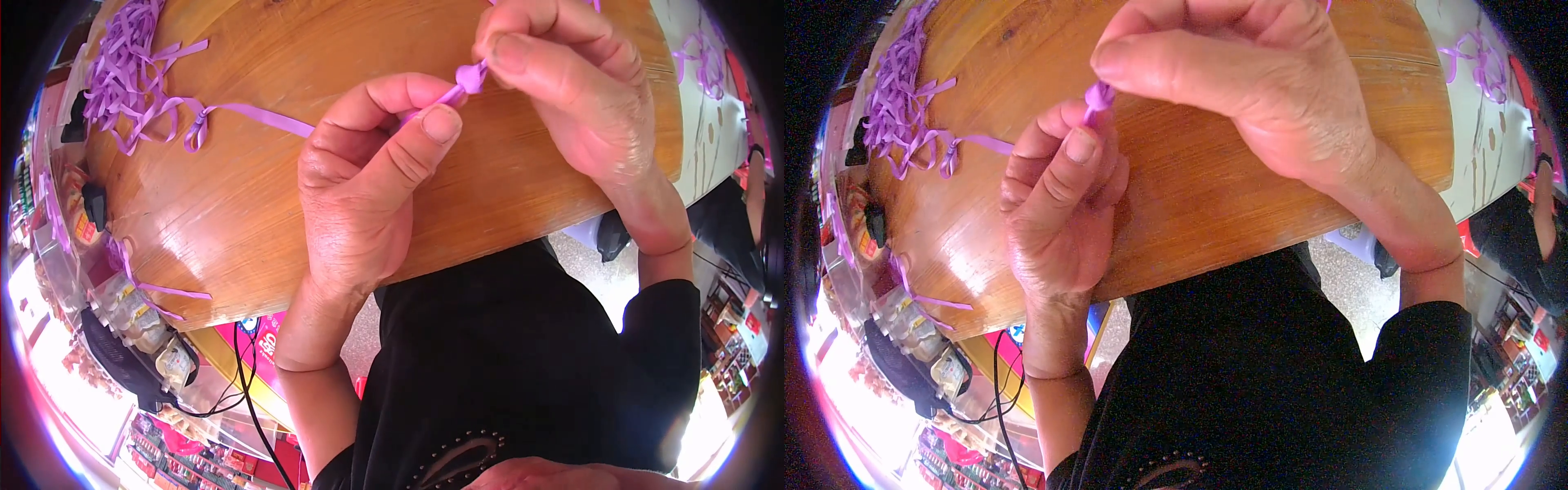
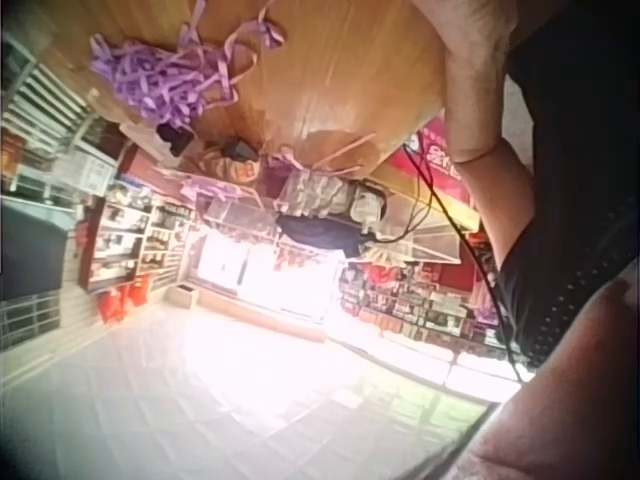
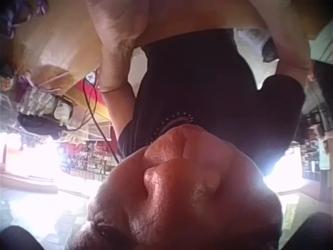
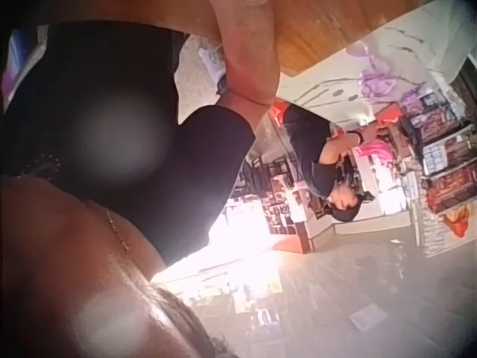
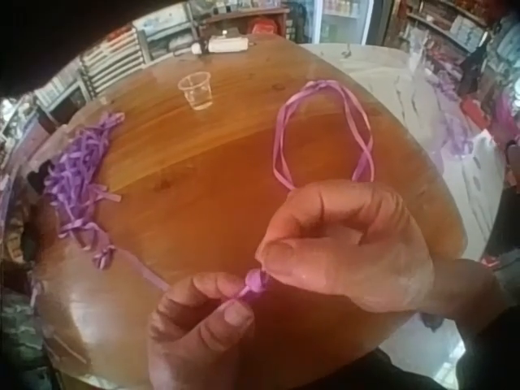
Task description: The person ties knots in purple ribbons by hand, one at a time, and reaches into a plastic bin to retrieve more ribbons. They place the finished knotted ribbons onto a pile on the wooden table.
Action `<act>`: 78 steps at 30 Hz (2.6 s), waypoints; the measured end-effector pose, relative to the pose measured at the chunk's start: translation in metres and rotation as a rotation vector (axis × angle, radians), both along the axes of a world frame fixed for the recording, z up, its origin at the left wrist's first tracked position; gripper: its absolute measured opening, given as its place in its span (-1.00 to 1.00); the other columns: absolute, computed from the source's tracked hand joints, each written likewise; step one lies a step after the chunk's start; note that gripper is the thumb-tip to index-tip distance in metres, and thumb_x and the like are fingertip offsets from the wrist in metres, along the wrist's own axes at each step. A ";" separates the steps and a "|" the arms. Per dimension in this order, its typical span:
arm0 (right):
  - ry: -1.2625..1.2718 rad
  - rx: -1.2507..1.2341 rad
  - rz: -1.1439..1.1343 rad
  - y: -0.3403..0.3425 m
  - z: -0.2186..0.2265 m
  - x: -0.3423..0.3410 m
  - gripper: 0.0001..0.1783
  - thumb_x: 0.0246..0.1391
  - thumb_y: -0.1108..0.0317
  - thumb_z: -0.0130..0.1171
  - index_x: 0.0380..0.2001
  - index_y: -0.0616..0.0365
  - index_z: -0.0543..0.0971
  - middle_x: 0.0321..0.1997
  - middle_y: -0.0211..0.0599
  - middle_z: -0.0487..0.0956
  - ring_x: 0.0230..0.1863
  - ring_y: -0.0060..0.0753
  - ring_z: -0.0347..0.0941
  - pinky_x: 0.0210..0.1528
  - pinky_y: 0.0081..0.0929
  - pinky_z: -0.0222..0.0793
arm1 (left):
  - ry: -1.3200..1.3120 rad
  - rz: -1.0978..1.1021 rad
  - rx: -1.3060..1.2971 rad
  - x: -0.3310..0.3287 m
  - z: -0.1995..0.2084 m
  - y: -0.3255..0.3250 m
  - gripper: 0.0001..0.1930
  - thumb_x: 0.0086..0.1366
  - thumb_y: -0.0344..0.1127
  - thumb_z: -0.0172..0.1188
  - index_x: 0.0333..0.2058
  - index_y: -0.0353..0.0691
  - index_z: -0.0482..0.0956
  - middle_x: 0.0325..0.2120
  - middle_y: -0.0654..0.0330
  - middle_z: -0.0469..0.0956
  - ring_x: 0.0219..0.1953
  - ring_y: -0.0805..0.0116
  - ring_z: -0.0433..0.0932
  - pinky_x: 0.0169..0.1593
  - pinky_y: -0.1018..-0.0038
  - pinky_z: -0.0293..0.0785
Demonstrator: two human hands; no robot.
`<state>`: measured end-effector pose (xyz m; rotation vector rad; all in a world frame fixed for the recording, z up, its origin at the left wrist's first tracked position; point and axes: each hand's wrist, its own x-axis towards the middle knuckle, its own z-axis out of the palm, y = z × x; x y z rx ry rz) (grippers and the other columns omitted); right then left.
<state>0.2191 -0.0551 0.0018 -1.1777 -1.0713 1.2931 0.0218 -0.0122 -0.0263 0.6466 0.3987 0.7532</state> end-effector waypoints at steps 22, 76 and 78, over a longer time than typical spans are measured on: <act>-0.749 0.686 -0.120 0.001 0.024 -0.020 -0.67 -0.04 0.50 0.30 -0.12 0.15 0.61 -0.28 -0.26 0.57 -0.34 -0.42 0.48 -0.30 -0.56 0.39 | 0.163 0.101 0.092 0.003 0.006 -0.009 -0.82 0.24 -0.56 0.20 -0.18 -0.30 0.60 -0.28 0.22 0.61 -0.22 0.57 0.52 -0.09 0.64 0.43; -0.745 0.515 0.101 -0.005 0.019 0.004 -0.89 -0.11 0.48 0.23 -0.42 0.21 0.60 -0.43 -0.34 0.44 -0.33 -0.35 0.38 -0.27 -0.40 0.24 | 0.687 0.319 0.635 0.002 0.011 -0.007 -0.93 0.17 -0.62 0.23 -0.39 -0.31 0.61 -0.59 0.43 0.34 -0.56 0.71 0.19 -0.49 0.73 0.10; -0.487 0.397 0.021 -0.005 0.016 0.003 -0.91 -0.11 0.50 0.21 -0.44 0.20 0.59 -0.44 -0.34 0.44 -0.34 -0.34 0.37 -0.27 -0.38 0.25 | 0.712 0.321 0.645 0.000 0.011 -0.005 -0.92 0.16 -0.62 0.23 -0.40 -0.31 0.61 -0.60 0.43 0.33 -0.56 0.70 0.19 -0.49 0.73 0.09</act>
